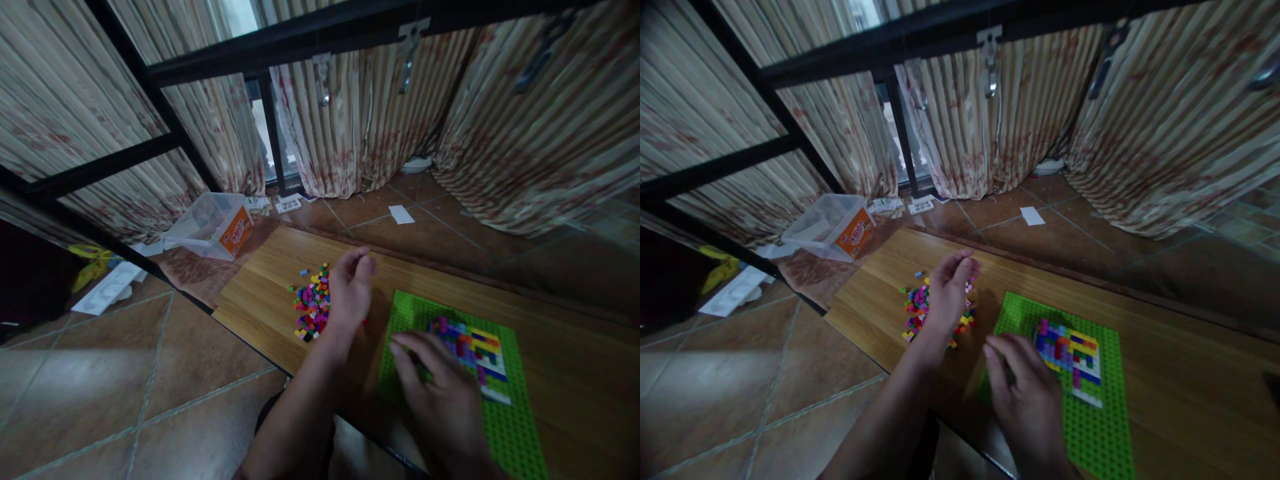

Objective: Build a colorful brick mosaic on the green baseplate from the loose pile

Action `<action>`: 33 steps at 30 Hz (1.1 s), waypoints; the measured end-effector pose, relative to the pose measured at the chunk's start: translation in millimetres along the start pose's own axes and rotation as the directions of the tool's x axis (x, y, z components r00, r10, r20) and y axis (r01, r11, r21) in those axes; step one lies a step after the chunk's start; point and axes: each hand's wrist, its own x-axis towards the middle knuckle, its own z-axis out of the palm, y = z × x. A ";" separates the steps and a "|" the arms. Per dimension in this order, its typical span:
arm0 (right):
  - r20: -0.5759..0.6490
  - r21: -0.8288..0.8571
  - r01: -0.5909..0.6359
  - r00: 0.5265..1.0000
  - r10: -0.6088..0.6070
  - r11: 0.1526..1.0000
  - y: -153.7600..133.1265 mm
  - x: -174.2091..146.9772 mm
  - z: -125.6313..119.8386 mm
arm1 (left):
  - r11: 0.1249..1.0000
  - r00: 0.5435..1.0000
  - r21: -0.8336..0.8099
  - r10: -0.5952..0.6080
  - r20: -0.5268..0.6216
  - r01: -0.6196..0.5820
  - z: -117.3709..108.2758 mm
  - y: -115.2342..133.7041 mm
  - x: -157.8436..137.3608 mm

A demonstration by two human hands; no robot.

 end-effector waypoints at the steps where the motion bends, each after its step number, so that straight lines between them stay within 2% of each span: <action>1: 0.080 0.008 0.003 0.997 -0.003 1.000 -2.2 -5.4 11.7 | 1.000 0.999 -0.027 -0.001 -0.046 0.000 -8.0 5.7 4.9; 4: 0.192 -0.017 0.005 0.981 -0.001 1.000 -3.8 -18.7 38.5 | 0.994 0.987 -0.105 -0.033 -0.157 0.017 -30.0 18.6 15.6; 7: 0.192 -0.092 0.030 0.981 -0.012 0.995 -3.0 -26.0 51.1 | 0.979 0.977 -0.203 -0.068 -0.201 0.026 -44.7 24.1 21.5; 15: 0.148 -0.315 0.081 0.988 -0.035 0.946 -5.4 -25.4 66.9 | 0.947 0.972 -0.312 -0.141 -0.187 0.077 -55.3 32.0 22.2; 23: 0.096 -0.279 0.095 0.993 -0.071 0.956 -4.9 -21.8 72.0 | 0.953 0.971 -0.274 -0.178 -0.157 0.130 -63.6 34.3 23.0; 27: 0.058 -0.193 0.037 0.998 -0.026 0.981 -4.0 -15.5 64.3 | 0.974 0.979 -0.128 -0.194 -0.059 0.185 -60.8 30.2 20.0; 30: 0.030 -0.116 -0.013 0.999 0.017 0.993 -5.1 -5.2 51.2 | 0.971 0.965 0.021 -0.239 0.111 0.239 -54.2 27.5 13.1; 32: -0.009 -0.081 -0.035 0.999 0.034 0.996 -6.1 3.3 39.6 | 0.949 0.908 0.113 -0.315 0.275 0.295 -48.0 26.0 6.2; 33: -0.029 -0.071 -0.042 0.999 0.040 0.997 -6.3 7.4 33.4 | 0.932 0.861 0.154 -0.362 0.357 0.328 -44.6 25.3 2.4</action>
